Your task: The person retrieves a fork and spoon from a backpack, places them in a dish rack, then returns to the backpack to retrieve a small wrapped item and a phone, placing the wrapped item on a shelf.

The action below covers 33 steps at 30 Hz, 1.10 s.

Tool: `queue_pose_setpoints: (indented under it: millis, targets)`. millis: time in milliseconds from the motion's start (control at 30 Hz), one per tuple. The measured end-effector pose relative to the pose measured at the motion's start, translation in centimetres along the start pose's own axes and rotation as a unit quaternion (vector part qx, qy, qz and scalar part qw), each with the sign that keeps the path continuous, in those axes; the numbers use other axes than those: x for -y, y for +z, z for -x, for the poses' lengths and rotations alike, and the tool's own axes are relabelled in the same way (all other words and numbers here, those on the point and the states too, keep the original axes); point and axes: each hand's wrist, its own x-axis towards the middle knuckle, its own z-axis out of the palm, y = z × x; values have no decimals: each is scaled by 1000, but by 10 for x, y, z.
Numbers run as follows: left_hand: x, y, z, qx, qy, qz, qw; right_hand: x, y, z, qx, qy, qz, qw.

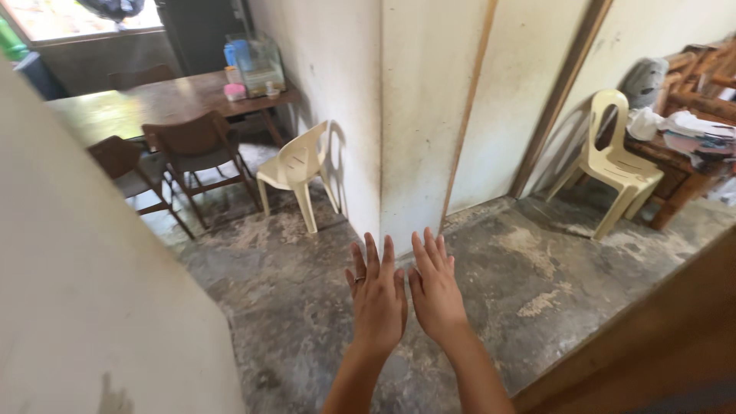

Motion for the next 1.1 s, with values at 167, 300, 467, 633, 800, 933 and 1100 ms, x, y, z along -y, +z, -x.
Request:
queue_pose_setpoints:
  millis: [167, 300, 467, 633, 800, 933, 1100]
  targets:
    - [-8, 36, -60, -1, 24, 0, 1000, -38, -7, -50, -12, -1, 1, 1000]
    - [-9, 69, -94, 29, 27, 26, 999, -69, -7, -78, -19, 16, 7, 1000]
    - [-10, 105, -135, 37, 57, 17, 998, -102, -3, -112, -27, 39, 26, 999]
    - [-1, 143, -181, 93, 63, 31, 993, -140, 6, -147, -41, 71, 54, 995]
    - [8, 186, -243, 142, 94, 48, 984, -182, 18, -196, -58, 124, 89, 987]
    - [14, 216, -303, 191, 126, 56, 972, -212, 24, -241, -90, 167, 116, 975]
    - [15, 253, -359, 220, 178, 73, 956, -242, 27, -278, -139, 202, 141, 959]
